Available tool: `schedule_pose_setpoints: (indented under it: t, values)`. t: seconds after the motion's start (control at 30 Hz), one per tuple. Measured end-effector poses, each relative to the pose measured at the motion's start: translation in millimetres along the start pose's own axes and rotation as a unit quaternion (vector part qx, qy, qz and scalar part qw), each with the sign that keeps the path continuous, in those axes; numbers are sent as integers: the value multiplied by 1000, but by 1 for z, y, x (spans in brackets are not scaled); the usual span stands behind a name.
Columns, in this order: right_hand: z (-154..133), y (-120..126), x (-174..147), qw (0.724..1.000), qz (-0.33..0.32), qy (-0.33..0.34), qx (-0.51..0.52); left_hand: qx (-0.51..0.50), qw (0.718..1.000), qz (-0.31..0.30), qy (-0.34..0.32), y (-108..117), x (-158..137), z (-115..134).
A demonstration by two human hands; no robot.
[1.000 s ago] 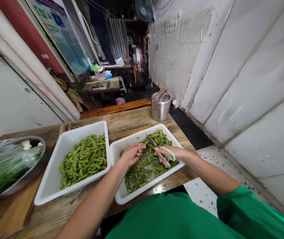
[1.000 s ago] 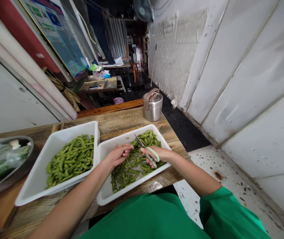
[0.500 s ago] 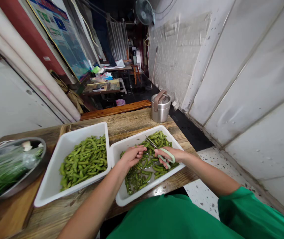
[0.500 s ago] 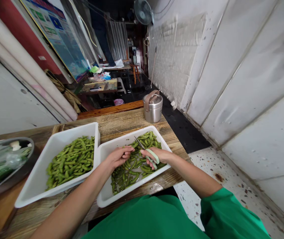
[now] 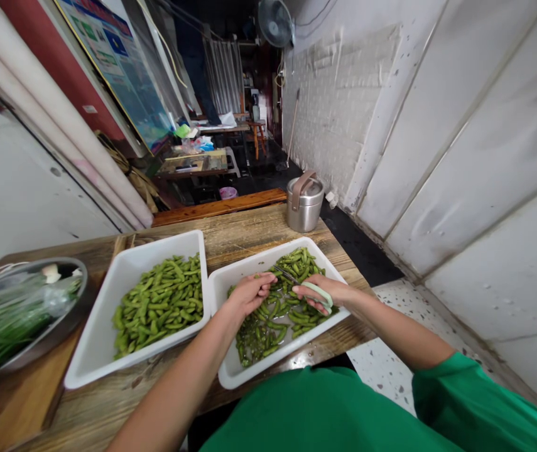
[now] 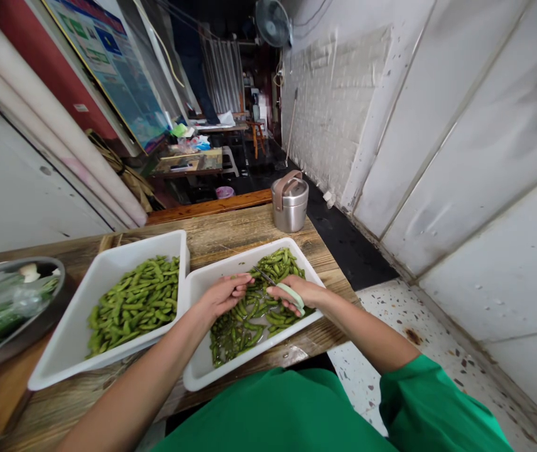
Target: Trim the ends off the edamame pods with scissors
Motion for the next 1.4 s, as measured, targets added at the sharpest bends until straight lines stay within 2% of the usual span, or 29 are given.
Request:
schedule_pose_setpoints:
  t: [0.17, 0.3, 0.47, 0.63, 0.77, 0.9, 1.07, 1.17, 1.4]
  values:
    - [2, 1, 4, 1000, -3, 9, 26, 9, 995, 92, -46, 18, 1, 14]
    - [3, 0, 6, 999, -18, 12, 37, 64, 988, 113, -87, 22, -3, 26]
    - [1, 2, 6, 999, -13, 28, 44, 105, 983, 83, -122, 11, -9, 33]
    - [-4, 2, 4, 998, -8, 44, 47, 122, 990, 32, -64, 5, -6, 21]
    - [-2, -1, 4, 999, -19, 29, 34, 106, 994, 3, -30, 1, -7, 16]
    - [-3, -1, 4, 999, -20, 29, 30, 110, 993, -44, -13, -9, -10, 10]
    - [-6, -6, 1, 998, -38, 32, 31, 211, 975, 12, -73, 4, -7, 16]
    - [-9, -11, -2, 997, -56, 40, 25, 238, 967, 3, -87, 4, -6, 17]
    - [-11, -7, -2, 998, -32, 51, 1, 264, 961, 1, -88, 2, -6, 16]
Point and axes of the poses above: each hand's wrist, its own x-axis towards the middle knuckle, its own y-axis out of the back of the hand, z = x × y, the point moved 10 cm from there along x, towards the middle knuckle, and after that the axes turned 6 degrees about -y, right-handed, at the moved point
